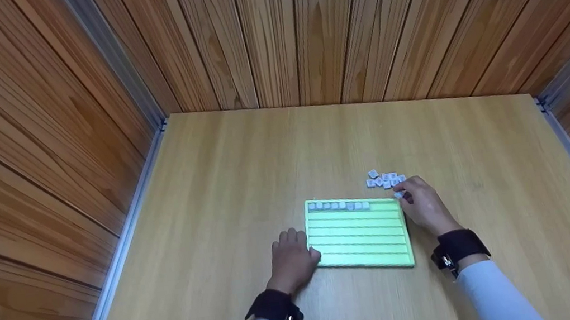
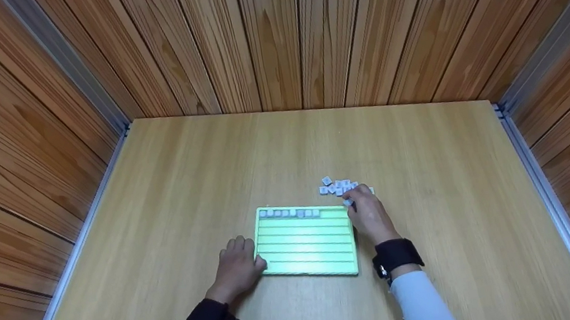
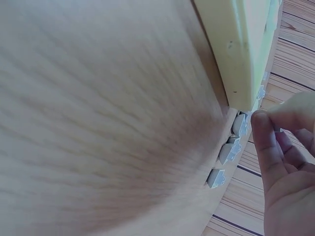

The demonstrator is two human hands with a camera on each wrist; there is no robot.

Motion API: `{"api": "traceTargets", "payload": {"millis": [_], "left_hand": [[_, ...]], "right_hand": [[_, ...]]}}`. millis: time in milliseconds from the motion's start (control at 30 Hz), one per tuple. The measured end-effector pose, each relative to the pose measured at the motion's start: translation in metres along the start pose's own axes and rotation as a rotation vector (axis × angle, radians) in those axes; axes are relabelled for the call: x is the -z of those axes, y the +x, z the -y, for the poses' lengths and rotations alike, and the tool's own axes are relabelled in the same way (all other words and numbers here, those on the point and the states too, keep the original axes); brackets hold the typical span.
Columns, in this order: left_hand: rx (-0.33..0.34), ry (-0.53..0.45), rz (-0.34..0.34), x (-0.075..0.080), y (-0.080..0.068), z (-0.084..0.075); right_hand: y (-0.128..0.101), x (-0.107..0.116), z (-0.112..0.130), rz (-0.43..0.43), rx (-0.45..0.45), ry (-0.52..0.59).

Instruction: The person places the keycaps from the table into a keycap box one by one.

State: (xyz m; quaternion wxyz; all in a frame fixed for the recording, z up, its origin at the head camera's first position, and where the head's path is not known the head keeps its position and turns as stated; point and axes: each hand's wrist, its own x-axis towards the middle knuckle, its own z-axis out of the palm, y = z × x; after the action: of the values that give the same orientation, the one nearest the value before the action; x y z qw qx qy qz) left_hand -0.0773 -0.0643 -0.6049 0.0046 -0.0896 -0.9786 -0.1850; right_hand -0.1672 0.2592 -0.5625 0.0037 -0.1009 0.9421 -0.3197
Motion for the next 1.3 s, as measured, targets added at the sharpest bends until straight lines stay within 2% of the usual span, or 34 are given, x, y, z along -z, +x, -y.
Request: {"api": "traceTargets", "payload": {"millis": [133, 367, 600, 700, 900, 1167, 1300], "left_hand": [[0.01, 0.008, 0.01, -0.002, 0.001, 0.001], [0.0, 0.004, -0.027, -0.004, 0.0, 0.002], [-0.009, 0.009, -0.05, -0.003, 0.0, 0.001], [-0.019, 0.007, -0.071, -0.002, -0.001, 0.001], [-0.029, 0.002, -0.092, -0.001, -0.002, 0.0], [-0.02, 0.007, -0.068, -0.002, -0.001, 0.001], [-0.012, -0.003, -0.054, -0.001, -0.001, 0.0]], "right_hand": [[0.001, -0.001, 0.003, 0.008, -0.022, 0.008], [0.003, -0.002, 0.007, -0.015, 0.0, -0.019], [0.003, -0.004, 0.015, 0.051, -0.028, -0.029], [0.004, -0.006, 0.018, 0.045, 0.001, -0.043], [0.006, -0.013, 0.026, -0.017, 0.154, -0.055], [0.009, -0.021, 0.034, 0.04, 0.165, -0.086], [0.01, -0.024, 0.037, 0.041, 0.172, -0.103]]}}
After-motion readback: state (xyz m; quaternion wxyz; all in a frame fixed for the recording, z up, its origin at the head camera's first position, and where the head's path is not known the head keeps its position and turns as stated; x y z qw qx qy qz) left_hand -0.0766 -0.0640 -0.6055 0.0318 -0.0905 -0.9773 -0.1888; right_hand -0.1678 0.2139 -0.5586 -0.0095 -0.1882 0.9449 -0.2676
